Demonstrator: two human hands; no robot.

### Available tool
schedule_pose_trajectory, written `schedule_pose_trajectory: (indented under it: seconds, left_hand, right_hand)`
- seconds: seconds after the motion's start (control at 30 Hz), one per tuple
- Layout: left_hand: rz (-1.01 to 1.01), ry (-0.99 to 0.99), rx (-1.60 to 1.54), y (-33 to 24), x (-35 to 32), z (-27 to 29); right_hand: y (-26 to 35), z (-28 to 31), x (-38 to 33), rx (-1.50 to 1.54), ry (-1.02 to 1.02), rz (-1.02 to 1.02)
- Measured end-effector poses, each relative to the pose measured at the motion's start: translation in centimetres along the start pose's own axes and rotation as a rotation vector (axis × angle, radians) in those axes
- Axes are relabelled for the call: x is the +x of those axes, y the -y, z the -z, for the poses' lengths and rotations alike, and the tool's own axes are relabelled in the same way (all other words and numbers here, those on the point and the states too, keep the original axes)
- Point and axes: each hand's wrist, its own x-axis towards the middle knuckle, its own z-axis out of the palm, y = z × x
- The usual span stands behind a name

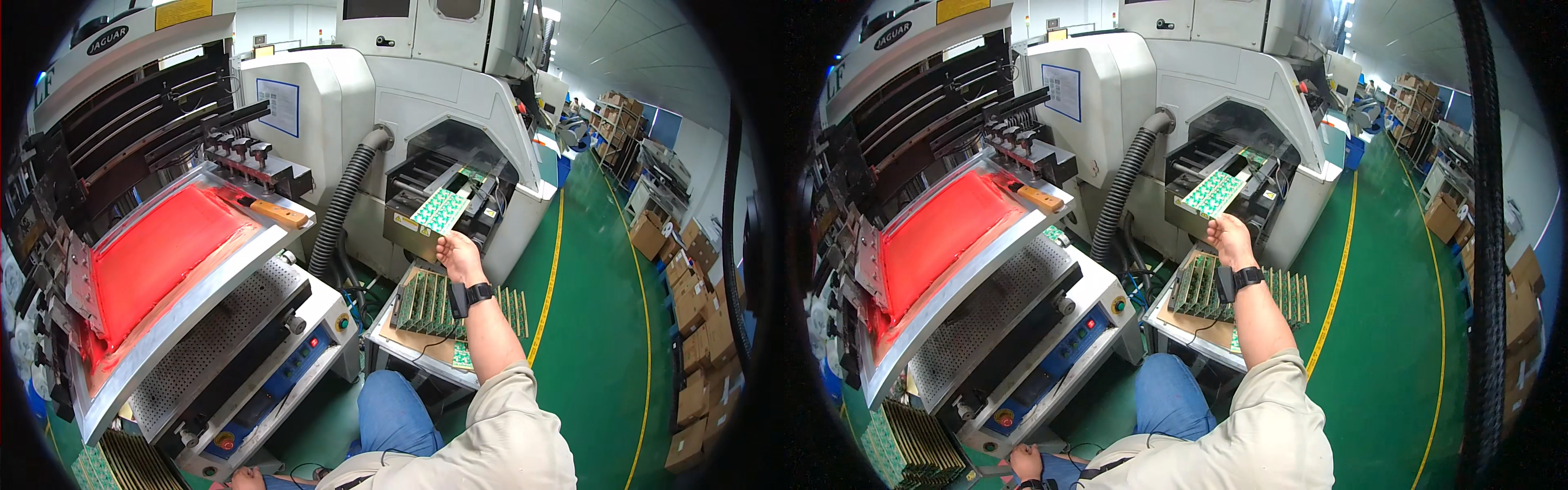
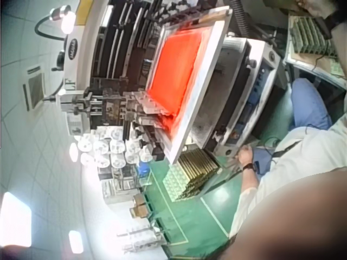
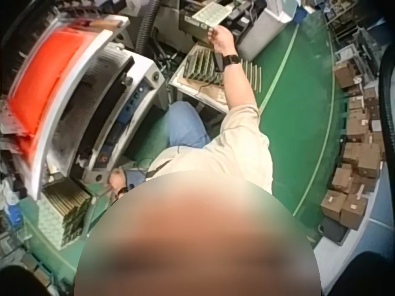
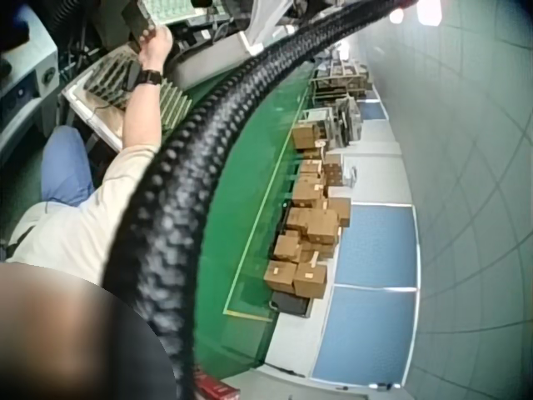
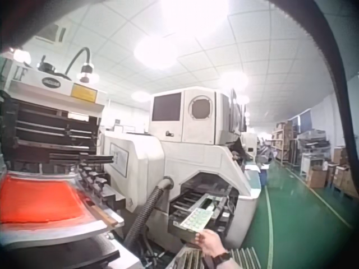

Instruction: Operating a manual screen printing machine to apply solder paste to PCB panels.

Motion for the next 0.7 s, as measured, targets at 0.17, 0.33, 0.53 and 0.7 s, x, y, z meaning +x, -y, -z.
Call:
schedule_pose_trajectory:
  seconds: [0.17, 0.33, 0.53, 0.7]
  left_hand:
    - [-0.008, -0.015, 0.012, 0.5, 0.1, -0.6]
    - [-0.089, 0.144, 0.146, 2.5, 0.5, -0.5]
    - [-0.07, 0.156, 0.163, 2.8, 0.6, -0.6]
    - [-0.078, 0.149, 0.134, 3.1, 0.8, -0.9]
  right_hand:
    - [-0.5, 0.0, -0.1, 0.008, -0.02, -0.034]
    - [-0.5, -0.2, 0.3, 0.01, -0.027, -0.034]
    - [-0.5, 1.0, 2.8, 0.017, -0.094, -0.029]
    - [-0.4, 1.8, 5.2, 0.009, -0.155, -0.01]
